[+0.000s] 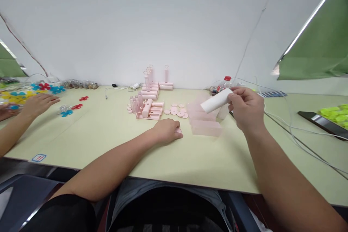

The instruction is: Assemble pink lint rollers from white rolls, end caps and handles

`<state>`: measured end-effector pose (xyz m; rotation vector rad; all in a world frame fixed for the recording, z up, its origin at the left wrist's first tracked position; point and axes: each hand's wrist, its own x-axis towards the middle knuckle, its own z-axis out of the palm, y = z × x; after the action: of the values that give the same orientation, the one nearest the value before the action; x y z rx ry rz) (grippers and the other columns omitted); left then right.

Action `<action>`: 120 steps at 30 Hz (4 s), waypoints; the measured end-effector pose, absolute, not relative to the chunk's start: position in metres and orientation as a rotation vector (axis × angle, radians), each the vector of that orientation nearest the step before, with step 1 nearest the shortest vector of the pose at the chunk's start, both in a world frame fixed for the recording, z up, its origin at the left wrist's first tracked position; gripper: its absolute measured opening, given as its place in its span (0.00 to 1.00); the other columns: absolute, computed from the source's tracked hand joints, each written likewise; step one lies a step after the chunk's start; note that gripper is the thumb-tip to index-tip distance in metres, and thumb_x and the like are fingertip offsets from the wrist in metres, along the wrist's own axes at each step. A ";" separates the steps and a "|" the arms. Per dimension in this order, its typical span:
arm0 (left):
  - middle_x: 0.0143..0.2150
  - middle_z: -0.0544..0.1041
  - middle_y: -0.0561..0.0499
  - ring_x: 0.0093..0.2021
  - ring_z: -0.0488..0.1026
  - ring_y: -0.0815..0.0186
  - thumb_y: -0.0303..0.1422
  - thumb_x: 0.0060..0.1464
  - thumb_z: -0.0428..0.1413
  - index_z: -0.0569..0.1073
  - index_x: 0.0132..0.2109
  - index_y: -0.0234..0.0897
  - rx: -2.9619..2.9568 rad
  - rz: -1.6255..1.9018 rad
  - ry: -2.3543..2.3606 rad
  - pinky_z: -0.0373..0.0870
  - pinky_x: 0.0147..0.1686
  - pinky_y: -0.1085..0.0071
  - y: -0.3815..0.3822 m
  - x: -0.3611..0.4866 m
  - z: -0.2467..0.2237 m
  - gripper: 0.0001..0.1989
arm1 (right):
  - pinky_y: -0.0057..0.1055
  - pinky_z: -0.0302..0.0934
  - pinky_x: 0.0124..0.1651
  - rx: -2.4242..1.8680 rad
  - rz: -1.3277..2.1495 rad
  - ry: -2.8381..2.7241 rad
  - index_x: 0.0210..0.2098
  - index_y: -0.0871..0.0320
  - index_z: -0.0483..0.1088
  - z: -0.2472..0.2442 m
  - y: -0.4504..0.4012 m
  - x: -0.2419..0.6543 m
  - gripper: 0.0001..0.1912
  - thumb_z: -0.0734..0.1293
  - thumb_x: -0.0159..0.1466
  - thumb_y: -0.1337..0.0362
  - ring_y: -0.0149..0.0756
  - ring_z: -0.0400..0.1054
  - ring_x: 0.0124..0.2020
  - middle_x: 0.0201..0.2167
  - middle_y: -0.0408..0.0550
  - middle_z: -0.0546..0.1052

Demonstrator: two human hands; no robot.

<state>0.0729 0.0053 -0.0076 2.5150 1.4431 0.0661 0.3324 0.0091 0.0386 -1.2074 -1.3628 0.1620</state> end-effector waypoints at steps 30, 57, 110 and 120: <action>0.25 0.72 0.53 0.25 0.69 0.67 0.44 0.49 0.59 0.65 0.27 0.38 1.999 0.760 1.503 0.57 0.21 0.74 0.028 0.060 -0.012 0.16 | 0.29 0.64 0.18 -0.877 0.727 -1.271 0.40 0.54 0.66 -0.002 0.006 0.279 0.13 0.69 0.57 0.60 0.24 0.64 0.20 0.37 0.40 0.66; 0.41 0.72 0.50 0.25 0.77 0.69 0.40 0.60 0.51 0.61 0.55 0.39 1.337 1.151 0.956 0.73 0.20 0.73 0.026 0.072 -0.013 0.19 | 0.37 0.73 0.28 -0.878 0.819 -1.368 0.40 0.55 0.67 -0.006 -0.001 0.273 0.13 0.68 0.58 0.56 0.30 0.70 0.22 0.34 0.40 0.69; 0.34 0.76 0.50 0.18 0.67 0.76 0.50 0.60 0.51 0.69 0.56 0.35 1.618 1.047 0.784 0.67 0.20 0.76 0.024 0.071 -0.021 0.27 | 0.44 0.74 0.40 -0.707 1.078 -1.436 0.48 0.49 0.63 -0.006 -0.003 0.269 0.28 0.76 0.53 0.52 0.34 0.73 0.31 0.39 0.42 0.73; 0.40 0.78 0.47 0.30 0.74 0.67 0.45 0.64 0.44 0.74 0.46 0.35 1.984 0.841 1.016 0.71 0.30 0.69 0.021 0.079 -0.031 0.21 | 0.36 0.68 0.30 -1.119 0.848 -1.700 0.38 0.60 0.71 -0.009 -0.002 0.268 0.21 0.74 0.55 0.51 0.39 0.72 0.29 0.30 0.50 0.78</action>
<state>0.0792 0.0208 -0.0313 1.9841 1.0162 0.8406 0.2682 -0.0019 -0.0092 -1.1192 -1.7004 0.8476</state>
